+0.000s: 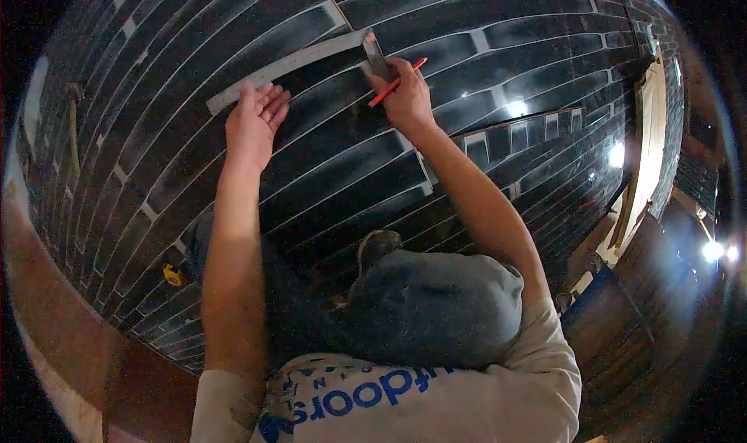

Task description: Measure and cut large insulation panels for floor or ceiling installation.

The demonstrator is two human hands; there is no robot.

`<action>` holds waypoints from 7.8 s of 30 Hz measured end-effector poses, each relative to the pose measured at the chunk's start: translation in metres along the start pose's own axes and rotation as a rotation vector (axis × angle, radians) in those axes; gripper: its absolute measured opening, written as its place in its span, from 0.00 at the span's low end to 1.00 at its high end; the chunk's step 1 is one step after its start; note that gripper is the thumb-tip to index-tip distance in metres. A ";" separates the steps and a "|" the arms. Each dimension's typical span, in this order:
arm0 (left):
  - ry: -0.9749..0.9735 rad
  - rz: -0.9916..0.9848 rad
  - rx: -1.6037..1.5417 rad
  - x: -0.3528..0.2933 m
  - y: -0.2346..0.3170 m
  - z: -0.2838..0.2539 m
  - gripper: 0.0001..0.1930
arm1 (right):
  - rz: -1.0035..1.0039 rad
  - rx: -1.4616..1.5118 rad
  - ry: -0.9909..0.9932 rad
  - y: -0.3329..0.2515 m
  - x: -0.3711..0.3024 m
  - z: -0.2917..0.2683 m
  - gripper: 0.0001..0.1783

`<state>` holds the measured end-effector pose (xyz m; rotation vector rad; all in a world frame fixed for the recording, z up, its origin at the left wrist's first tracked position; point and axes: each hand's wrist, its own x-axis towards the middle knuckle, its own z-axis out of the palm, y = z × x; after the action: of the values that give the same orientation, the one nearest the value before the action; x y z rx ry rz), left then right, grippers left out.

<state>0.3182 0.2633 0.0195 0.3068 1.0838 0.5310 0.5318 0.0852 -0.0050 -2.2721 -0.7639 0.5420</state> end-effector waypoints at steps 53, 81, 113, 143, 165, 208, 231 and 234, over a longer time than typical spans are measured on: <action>-0.670 1.158 1.949 0.047 -0.054 0.055 0.32 | -0.259 -0.100 0.188 0.009 0.006 0.032 0.22; -0.986 1.367 2.081 0.075 -0.018 0.064 0.35 | -0.337 -0.202 0.153 0.009 0.005 0.031 0.13; -1.064 0.858 2.307 0.047 0.016 0.073 0.34 | -0.418 0.202 -0.677 -0.205 0.063 0.094 0.11; -0.984 0.900 2.295 0.032 0.028 0.061 0.34 | -0.792 -0.067 -0.784 -0.196 0.062 0.099 0.09; -0.982 0.914 2.383 0.035 0.025 0.070 0.34 | -0.688 -0.149 -0.835 -0.195 0.071 0.069 0.08; -1.059 1.343 1.831 0.077 -0.008 0.040 0.36 | -0.404 -0.349 -0.900 -0.165 0.151 -0.056 0.11; -1.000 1.343 2.006 0.069 -0.002 0.045 0.35 | -0.505 -0.265 -0.674 -0.141 0.129 -0.049 0.09; -1.042 1.245 2.059 0.072 -0.015 0.044 0.35 | -0.507 -0.206 -0.702 -0.150 0.116 -0.031 0.09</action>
<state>0.3879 0.2910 -0.0229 2.7736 -0.1659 -0.0101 0.5801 0.2367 0.1030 -1.9270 -1.7425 1.0584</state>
